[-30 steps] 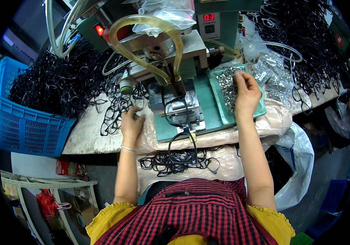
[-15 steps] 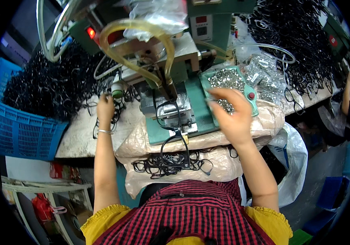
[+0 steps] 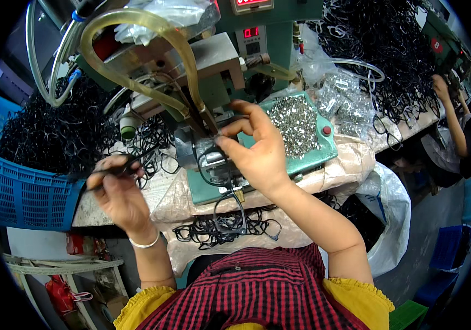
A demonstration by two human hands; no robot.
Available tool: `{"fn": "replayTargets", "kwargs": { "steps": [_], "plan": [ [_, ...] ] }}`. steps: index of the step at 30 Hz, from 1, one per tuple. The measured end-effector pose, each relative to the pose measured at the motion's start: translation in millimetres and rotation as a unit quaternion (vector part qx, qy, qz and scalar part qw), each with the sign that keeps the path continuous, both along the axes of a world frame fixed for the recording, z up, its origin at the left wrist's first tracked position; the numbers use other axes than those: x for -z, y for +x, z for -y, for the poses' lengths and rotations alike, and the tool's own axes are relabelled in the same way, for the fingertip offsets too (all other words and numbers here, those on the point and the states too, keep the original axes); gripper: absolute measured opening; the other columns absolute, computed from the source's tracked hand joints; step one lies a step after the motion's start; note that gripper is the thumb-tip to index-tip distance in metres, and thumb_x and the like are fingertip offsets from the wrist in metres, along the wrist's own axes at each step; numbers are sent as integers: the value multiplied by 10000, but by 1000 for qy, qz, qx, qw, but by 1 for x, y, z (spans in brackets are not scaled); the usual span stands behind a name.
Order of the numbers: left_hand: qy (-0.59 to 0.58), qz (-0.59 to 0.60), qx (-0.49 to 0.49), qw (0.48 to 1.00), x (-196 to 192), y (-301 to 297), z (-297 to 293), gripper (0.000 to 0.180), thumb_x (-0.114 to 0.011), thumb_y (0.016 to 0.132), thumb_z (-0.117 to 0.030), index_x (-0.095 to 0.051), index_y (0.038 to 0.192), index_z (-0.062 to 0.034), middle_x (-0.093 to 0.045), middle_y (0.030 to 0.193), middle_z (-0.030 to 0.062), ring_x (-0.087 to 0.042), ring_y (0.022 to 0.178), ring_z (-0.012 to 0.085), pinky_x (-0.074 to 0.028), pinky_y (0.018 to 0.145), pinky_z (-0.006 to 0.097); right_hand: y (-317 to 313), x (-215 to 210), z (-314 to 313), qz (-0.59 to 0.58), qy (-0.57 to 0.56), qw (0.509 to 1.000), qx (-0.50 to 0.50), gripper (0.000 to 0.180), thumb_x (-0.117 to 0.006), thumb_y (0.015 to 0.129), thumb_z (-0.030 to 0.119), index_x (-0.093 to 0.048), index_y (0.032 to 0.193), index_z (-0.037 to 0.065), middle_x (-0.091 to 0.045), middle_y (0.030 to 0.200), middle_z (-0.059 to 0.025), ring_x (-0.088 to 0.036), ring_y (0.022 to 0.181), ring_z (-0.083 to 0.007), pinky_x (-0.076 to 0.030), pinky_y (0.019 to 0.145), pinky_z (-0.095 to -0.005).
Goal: The person repeatedly picks up black eyeglass frames and small metal components, places them into a green machine, and presses a lever to secure the parts. Finished frames are placed into a white sack on the floor.
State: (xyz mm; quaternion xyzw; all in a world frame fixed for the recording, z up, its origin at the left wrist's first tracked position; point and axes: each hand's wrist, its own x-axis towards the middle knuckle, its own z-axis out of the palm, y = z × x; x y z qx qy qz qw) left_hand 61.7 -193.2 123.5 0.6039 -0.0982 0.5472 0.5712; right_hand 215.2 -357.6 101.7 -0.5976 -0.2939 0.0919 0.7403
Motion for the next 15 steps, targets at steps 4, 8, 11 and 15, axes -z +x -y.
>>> {"fn": "replayTargets", "kwargs": {
  "steps": [4, 8, 11, 15],
  "plan": [
    [102, -54, -69, 991, -33, 25, 4, 111, -527, 954, -45, -525, 1047, 17, -617, 990, 204, -635, 753, 243, -564, 628, 332, -11, -11, -9, -59, 21, 998, -18, 570, -673, 769, -9, -439, 1287, -57, -676, 912, -70, -597, 973, -116, -394, 973, -279],
    [165, -8, -84, 983, -28, 24, 14, 50, -571, 930, -51, -560, 969, -21, -672, 891, 165, -667, 760, 260, -538, 691, 332, -20, -15, 7, 1, 18, 1000, -18, 507, -639, 768, -4, -516, 1260, -11, -670, 1065, -136, -593, 1091, -226, -399, 996, -320],
    [333, -158, -78, 926, -10, 9, 24, 73, -683, 815, -88, -675, 879, -121, -728, 961, 79, -697, 791, 244, -488, 785, 387, 24, 10, 31, 258, -155, 950, 87, 360, -663, 744, 47, -643, 1103, 32, -644, 1128, -166, -564, 1143, -328, -395, 1026, -384],
    [432, -169, -30, 885, 7, 23, 38, 139, -739, 732, -85, -708, 863, -120, -726, 941, 58, -647, 761, 231, -492, 864, 483, 68, 65, 69, 294, -372, 844, 248, 246, -715, 712, 106, -699, 955, 70, -595, 1207, -191, -482, 1230, -376, -377, 1044, -451]
  ]
}}
